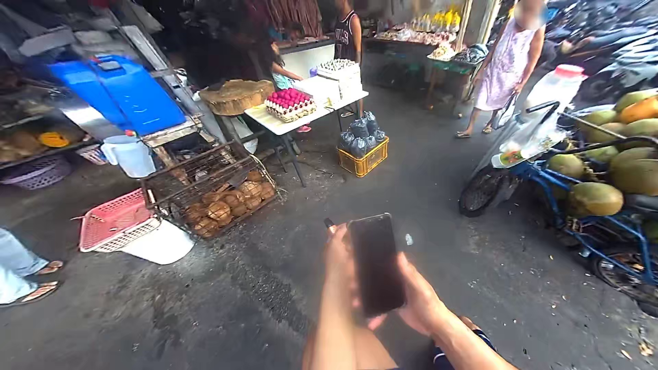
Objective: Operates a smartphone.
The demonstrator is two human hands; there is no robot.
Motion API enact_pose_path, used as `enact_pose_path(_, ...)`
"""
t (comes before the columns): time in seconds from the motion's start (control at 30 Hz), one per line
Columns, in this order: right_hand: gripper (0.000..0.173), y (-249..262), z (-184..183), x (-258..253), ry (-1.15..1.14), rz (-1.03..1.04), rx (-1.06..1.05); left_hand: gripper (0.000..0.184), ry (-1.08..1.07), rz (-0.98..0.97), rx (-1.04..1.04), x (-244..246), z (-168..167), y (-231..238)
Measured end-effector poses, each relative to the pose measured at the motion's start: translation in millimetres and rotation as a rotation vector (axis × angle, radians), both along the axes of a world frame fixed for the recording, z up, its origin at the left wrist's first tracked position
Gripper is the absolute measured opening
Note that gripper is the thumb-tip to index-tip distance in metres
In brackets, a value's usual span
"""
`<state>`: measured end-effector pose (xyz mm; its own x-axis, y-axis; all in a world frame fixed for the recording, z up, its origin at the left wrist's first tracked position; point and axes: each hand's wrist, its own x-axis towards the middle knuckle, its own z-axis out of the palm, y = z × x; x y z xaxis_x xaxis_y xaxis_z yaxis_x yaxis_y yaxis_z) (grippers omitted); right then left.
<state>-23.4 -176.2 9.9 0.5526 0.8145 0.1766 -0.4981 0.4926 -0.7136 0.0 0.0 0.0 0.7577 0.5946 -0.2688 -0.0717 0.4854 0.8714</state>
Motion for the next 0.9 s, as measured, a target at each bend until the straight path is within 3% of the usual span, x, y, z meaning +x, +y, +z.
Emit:
enact_pose_path(0.1, 0.074, -9, -9, -1, 0.003, 0.019, 0.008, 0.02, 0.063, -0.059, -0.003, -2, 7, -9)
enact_pose_path(0.27, 0.072, -41, -41, -12, 0.072, 0.105, -0.073, 0.059, -0.012, -0.156, -0.002, -5, -11, -3)
enact_pose_path(0.37, 0.077, -54, -55, -17, 0.154, 0.144, -0.134, 0.072, -0.046, -0.144, -0.006, -5, -12, 6)
enact_pose_path(0.47, 0.078, -57, -50, -16, 0.215, 0.123, -0.116, 0.073, -0.06, -0.117, -0.017, -1, -11, 8)
enact_pose_path(0.67, 0.077, -61, -28, -1, 0.097, -0.003, -0.1, 0.066, -0.046, -0.178, 0.019, 1, -15, -6)
enact_pose_path(0.9, 0.084, -66, -48, 4, 0.133, 0.026, -0.224, 0.06, -0.175, -0.396, 0.187, 3, -25, -52)
